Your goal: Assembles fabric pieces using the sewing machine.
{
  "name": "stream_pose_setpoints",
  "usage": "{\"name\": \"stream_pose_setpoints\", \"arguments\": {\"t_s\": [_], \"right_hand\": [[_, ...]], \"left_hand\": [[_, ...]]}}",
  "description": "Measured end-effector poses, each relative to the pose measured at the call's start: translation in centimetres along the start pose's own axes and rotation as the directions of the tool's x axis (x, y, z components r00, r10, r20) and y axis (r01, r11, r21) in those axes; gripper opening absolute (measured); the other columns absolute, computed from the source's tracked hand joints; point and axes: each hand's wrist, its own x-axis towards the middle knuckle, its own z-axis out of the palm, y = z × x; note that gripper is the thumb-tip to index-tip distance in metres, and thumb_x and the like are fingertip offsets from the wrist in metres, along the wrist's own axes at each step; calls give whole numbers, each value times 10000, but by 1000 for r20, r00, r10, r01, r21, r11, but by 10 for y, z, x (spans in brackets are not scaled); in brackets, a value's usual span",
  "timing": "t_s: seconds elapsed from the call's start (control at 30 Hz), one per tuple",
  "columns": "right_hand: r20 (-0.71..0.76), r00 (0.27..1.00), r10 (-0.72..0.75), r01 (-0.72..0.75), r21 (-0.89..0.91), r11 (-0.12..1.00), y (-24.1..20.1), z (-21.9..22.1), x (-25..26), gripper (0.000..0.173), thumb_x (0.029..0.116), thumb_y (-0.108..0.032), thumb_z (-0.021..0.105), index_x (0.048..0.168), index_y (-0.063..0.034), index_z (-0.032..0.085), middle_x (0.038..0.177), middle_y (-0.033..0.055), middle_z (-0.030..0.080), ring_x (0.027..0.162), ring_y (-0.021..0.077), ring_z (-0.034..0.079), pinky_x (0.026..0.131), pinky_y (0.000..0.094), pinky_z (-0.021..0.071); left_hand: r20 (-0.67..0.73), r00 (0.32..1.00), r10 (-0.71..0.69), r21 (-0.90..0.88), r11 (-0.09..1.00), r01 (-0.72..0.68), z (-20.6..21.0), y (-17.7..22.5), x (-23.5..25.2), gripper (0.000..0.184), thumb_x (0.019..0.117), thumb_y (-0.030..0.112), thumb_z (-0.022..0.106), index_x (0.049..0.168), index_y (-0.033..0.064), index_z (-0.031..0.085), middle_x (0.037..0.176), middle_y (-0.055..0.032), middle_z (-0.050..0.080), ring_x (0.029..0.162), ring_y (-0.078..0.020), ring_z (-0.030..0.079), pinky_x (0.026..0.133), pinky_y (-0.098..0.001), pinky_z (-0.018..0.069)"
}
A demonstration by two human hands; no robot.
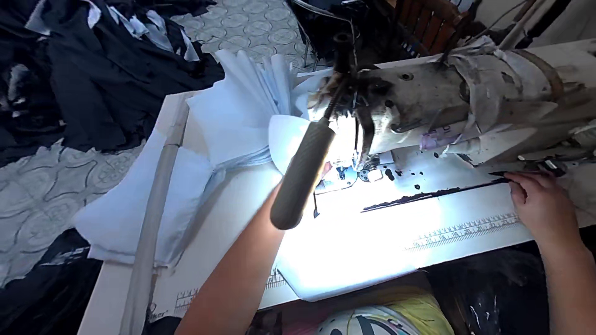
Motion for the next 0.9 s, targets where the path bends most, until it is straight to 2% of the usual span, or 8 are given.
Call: {"name": "stream_pose_setpoints", "arguments": {"t_s": [0.07,0.13,0.23,0.37,0.5,0.7,0.8,0.9], "right_hand": [[-3,999,-44,44,18,999,2,1,4,283,1031,-52,500,1150,107,702,1177,364,652,1139,591,597,994,725,407],[45,995,-89,87,36,996,5,-2,8,283,1019,-39,513,1181,98,699,1186,362,648,1152,589,590,1006,740,384],[82,992,-99,96,49,994,7,-5,12,286,976,43,537,1216,101,682,1194,368,637,1172,590,573,1032,732,372],[67,993,-97,94,45,995,9,-2,15,237,988,52,567,1180,111,691,1163,359,639,1160,569,582,1014,690,421],[22,992,-124,123,59,991,5,-1,12,200,993,61,537,1091,143,690,1082,371,647,1079,585,610,942,698,453],[126,983,-135,112,179,978,-4,-8,10,311,915,102,569,1206,117,678,1203,369,604,1126,568,583,928,685,471],[111,988,-105,89,143,986,-8,-5,10,277,950,92,563,1197,108,689,1214,369,611,1138,575,587,931,689,470],[58,994,-92,87,95,992,-13,1,9,240,997,55,540,1173,114,693,1190,366,625,1123,578,597,929,695,472]], "left_hand": [[-18,1000,-24,49,998,25,-4,16,3,207,908,104,757,1032,-54,706,1027,-244,699,993,-368,672,891,-568,508],[-33,997,-75,92,993,78,-3,24,3,203,903,98,763,1045,-38,716,1077,-235,702,1070,-371,666,944,-579,495],[-84,985,-150,33,988,153,2,29,0,196,881,34,759,1042,-63,704,1049,-252,699,1034,-371,674,927,-561,504],[49,971,-232,30,973,231,-7,16,4,219,914,92,754,1056,-63,693,1018,-251,698,1013,-383,675,924,-604,497],[120,989,-83,-22,996,86,-18,10,0,85,918,42,737,901,-40,722,882,-191,688,876,-289,650,833,-518,497],[319,948,12,21,1000,-20,-37,19,-9,92,969,22,633,950,-12,717,842,-85,665,766,-106,573,731,-307,470],[361,930,-72,79,996,46,-42,34,-10,121,989,22,620,1018,-46,715,960,-176,698,896,-236,632,845,-423,492],[287,954,-90,153,987,47,-36,41,-11,195,971,155,698,930,-36,690,904,-195,686,889,-319,647,815,-516,491]]}}
